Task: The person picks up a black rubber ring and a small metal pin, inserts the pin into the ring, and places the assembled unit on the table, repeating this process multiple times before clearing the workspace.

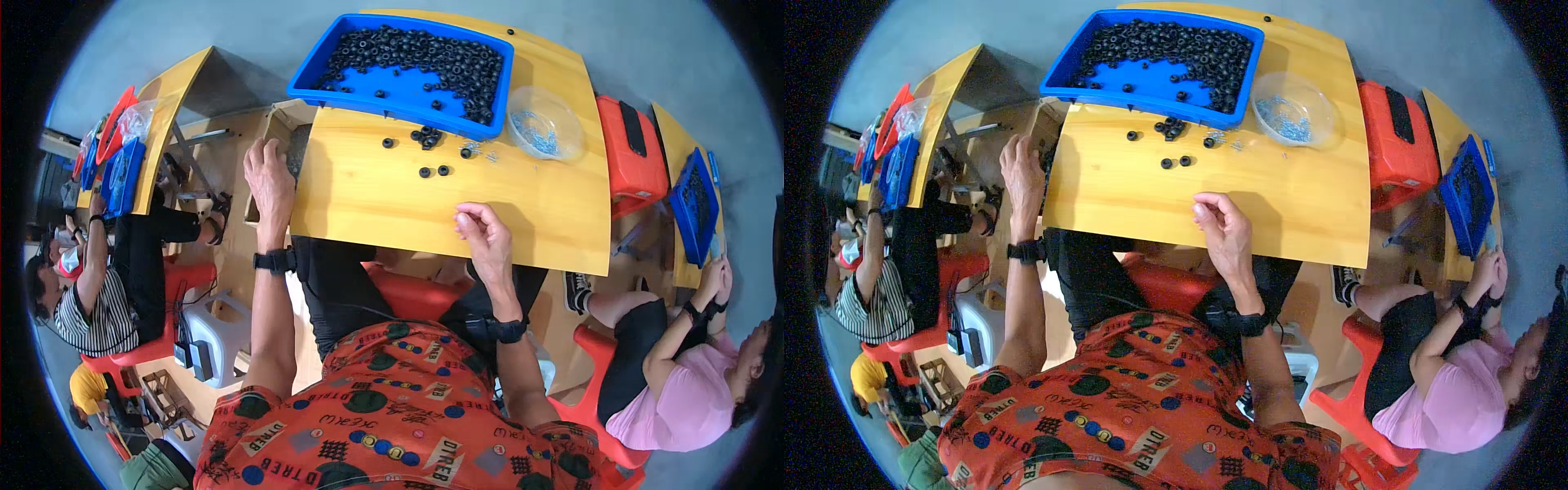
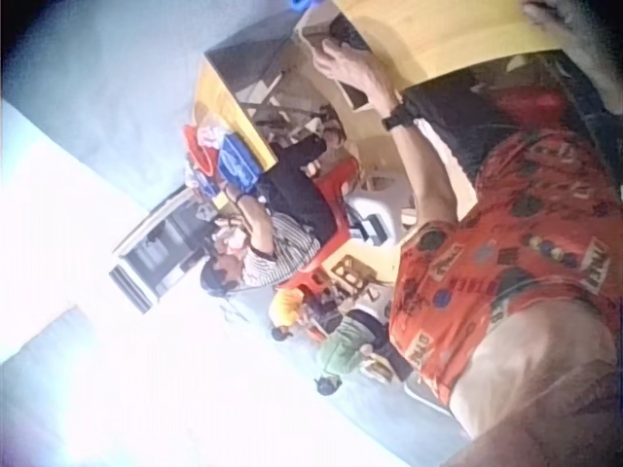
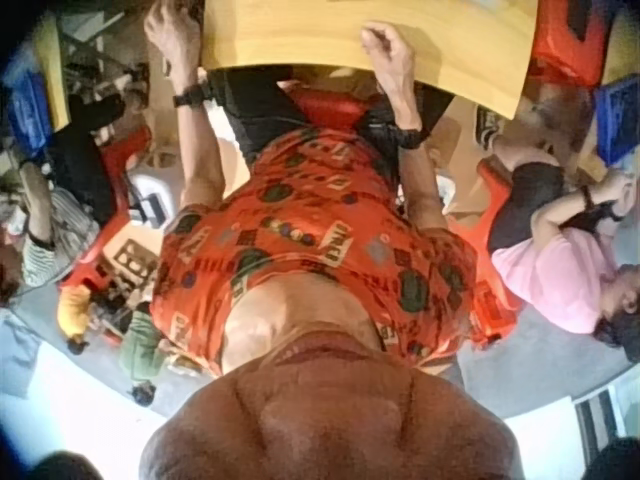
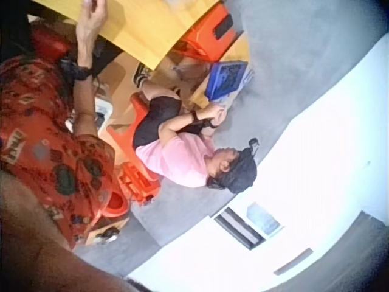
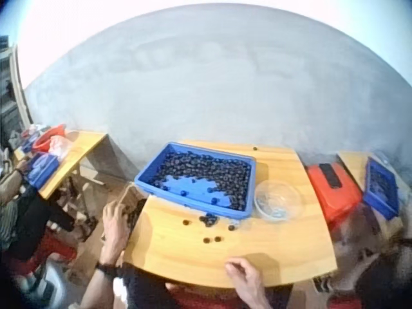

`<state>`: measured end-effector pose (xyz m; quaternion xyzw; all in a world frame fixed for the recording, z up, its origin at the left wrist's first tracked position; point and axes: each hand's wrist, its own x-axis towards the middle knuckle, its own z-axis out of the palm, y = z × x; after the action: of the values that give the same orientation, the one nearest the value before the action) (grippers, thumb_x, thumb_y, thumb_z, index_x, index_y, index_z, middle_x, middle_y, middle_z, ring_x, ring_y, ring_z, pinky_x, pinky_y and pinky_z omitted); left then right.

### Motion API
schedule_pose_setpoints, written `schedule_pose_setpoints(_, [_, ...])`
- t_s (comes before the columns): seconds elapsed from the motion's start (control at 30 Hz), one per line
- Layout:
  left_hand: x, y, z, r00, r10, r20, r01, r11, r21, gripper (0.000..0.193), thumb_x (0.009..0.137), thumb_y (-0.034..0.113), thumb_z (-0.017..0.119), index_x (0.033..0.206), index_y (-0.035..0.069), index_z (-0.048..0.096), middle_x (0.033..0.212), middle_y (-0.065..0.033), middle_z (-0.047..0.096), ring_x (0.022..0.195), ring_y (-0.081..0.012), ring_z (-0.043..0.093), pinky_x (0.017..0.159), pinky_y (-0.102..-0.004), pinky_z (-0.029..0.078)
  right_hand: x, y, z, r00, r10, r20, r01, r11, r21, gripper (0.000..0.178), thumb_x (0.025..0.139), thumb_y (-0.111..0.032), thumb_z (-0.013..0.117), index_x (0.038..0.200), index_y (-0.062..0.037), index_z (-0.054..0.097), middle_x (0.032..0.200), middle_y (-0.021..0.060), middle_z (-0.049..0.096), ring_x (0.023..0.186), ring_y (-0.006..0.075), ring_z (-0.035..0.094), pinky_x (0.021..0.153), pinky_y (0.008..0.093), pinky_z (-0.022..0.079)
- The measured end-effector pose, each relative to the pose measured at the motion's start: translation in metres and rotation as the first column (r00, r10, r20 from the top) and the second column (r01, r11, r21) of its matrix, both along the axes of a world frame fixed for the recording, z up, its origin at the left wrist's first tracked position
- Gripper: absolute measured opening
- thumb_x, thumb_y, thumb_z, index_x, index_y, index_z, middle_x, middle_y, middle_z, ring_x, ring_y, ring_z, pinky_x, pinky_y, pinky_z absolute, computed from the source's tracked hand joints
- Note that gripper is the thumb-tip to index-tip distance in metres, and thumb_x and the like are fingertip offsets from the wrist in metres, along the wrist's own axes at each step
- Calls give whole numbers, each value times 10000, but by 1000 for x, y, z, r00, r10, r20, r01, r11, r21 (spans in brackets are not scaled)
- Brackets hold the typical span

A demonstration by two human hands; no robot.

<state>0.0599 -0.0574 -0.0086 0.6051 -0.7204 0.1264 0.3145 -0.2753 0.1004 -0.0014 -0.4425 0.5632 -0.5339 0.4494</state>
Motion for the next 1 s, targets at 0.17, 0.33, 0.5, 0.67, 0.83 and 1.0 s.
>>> schedule_pose_setpoints(0.17, [-69,19,5,850,-275,-450,370,918,139,300,858,63,670,1154,36,630,1249,-183,600,1152,-373,564,991,-443,463,4,0,2,999,-24,-22,23,999,-25,178,967,-129,647,1085,2,665,900,29,670,789,88,608,730,240,506])
schedule_pose_setpoints(0.33, [-154,19,3,810,-410,-419,507,849,148,455,869,241,727,1268,55,612,1335,-193,556,1251,-380,494,1063,-468,407,2,4,-3,993,-41,-112,31,996,-88,158,951,-102,649,1060,11,667,874,43,676,774,95,613,718,260,505])
schedule_pose_setpoints(0.5, [-188,23,-5,848,-498,-181,519,850,91,518,863,391,719,1266,77,634,1355,-182,526,1255,-408,441,1065,-532,347,8,7,-1,978,-61,-199,32,989,-147,132,941,-84,641,1037,1,670,877,78,671,754,141,627,704,275,504])
schedule_pose_setpoints(0.67, [-198,21,-6,852,-498,-162,516,851,100,480,878,351,699,1252,58,631,1288,-179,543,1197,-392,470,1034,-509,379,9,8,7,948,-60,-312,3,983,-181,113,939,-73,630,1020,-7,673,896,100,668,753,180,633,690,295,504])
schedule_pose_setpoints(0.83, [-197,28,0,816,-537,-213,569,811,137,408,886,285,683,1207,36,635,1196,-161,558,1119,-372,504,985,-482,418,9,6,6,947,-75,-313,2,974,-226,101,937,-60,626,1011,-8,672,888,94,664,752,177,628,689,295,498])
schedule_pose_setpoints(1.0, [-190,52,3,746,-613,-260,655,745,127,391,859,203,702,1208,46,624,1187,-159,558,1110,-376,509,973,-489,429,6,7,6,965,-60,-254,10,981,-194,116,931,-58,635,1027,-7,676,876,88,665,761,156,626,692,287,496])
